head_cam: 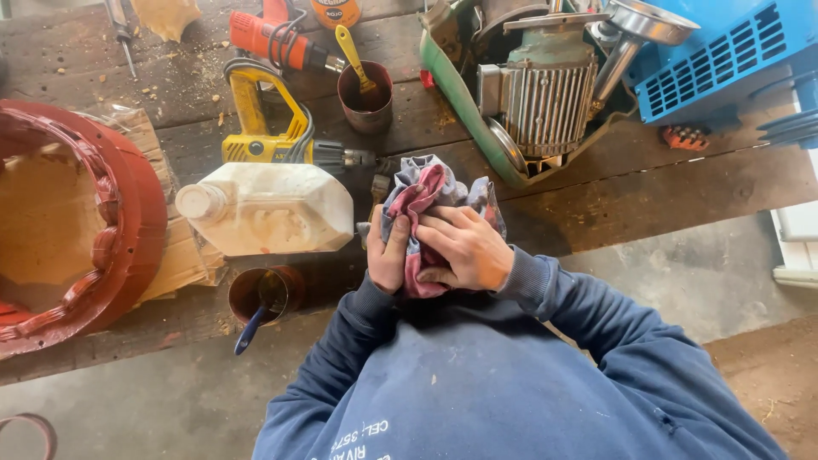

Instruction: Clean a metal component with a rag and apply a protective coating or lubricant with a brush.

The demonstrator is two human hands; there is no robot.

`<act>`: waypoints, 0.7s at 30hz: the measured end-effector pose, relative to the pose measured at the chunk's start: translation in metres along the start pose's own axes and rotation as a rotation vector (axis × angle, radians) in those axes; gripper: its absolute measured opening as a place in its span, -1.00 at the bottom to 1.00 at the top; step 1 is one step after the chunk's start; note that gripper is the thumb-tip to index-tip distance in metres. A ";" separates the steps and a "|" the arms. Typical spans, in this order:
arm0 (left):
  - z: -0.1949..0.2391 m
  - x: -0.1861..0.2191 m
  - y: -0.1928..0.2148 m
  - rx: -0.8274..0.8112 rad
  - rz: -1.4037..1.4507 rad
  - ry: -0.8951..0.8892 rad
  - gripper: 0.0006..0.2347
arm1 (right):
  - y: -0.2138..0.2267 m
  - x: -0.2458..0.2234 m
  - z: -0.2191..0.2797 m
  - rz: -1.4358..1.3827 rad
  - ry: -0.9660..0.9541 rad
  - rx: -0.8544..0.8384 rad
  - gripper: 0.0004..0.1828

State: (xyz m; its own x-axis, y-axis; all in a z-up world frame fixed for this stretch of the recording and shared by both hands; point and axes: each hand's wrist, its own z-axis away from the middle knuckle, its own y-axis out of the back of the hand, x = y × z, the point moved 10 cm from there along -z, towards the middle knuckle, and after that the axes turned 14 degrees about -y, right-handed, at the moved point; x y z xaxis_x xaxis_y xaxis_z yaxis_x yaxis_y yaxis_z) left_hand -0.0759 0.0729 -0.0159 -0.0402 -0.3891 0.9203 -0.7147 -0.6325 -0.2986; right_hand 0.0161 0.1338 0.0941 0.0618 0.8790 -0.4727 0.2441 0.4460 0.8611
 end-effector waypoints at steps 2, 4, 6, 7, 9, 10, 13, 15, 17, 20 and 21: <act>0.000 0.002 0.001 0.020 -0.014 -0.003 -0.77 | 0.002 -0.001 0.000 -0.023 -0.032 0.033 -0.31; 0.003 0.003 0.005 0.049 -0.036 -0.004 -0.78 | 0.002 -0.006 0.002 -0.055 -0.059 0.062 -0.32; 0.004 0.010 0.006 0.031 -0.121 -0.090 -0.81 | 0.005 -0.006 0.003 -0.100 -0.111 0.111 -0.26; 0.006 0.010 0.006 0.038 -0.126 -0.088 -0.81 | 0.003 -0.009 0.006 -0.106 -0.107 0.105 -0.26; 0.009 0.010 0.004 0.011 -0.175 -0.103 -0.85 | 0.001 -0.005 0.011 -0.128 -0.191 0.110 -0.22; 0.009 0.014 0.003 0.018 -0.181 -0.102 -0.85 | -0.001 -0.008 0.014 -0.134 -0.186 0.106 -0.22; 0.007 0.031 0.000 -0.006 -0.170 -0.153 -0.84 | -0.003 -0.007 0.019 -0.134 -0.273 0.141 -0.27; 0.008 0.040 -0.004 -0.045 -0.244 -0.217 -0.83 | -0.003 0.001 0.024 -0.240 -0.355 0.152 -0.22; 0.011 0.034 -0.002 -0.031 -0.190 -0.205 -0.83 | -0.017 0.019 0.039 -0.265 -0.396 0.146 -0.26; 0.011 0.016 0.010 0.029 -0.145 -0.178 -0.80 | -0.059 0.084 0.083 -0.353 -0.599 0.126 -0.47; 0.011 0.008 0.017 0.082 -0.156 -0.169 -0.78 | -0.079 0.117 0.106 -0.414 -0.751 0.107 -0.63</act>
State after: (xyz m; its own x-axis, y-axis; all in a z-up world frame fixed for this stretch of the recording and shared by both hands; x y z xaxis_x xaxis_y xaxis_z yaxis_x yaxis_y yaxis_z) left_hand -0.0813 0.0516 -0.0164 0.1889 -0.3842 0.9037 -0.6435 -0.7436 -0.1816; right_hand 0.1066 0.1833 -0.0490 0.5617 0.2887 -0.7753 0.4757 0.6540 0.5882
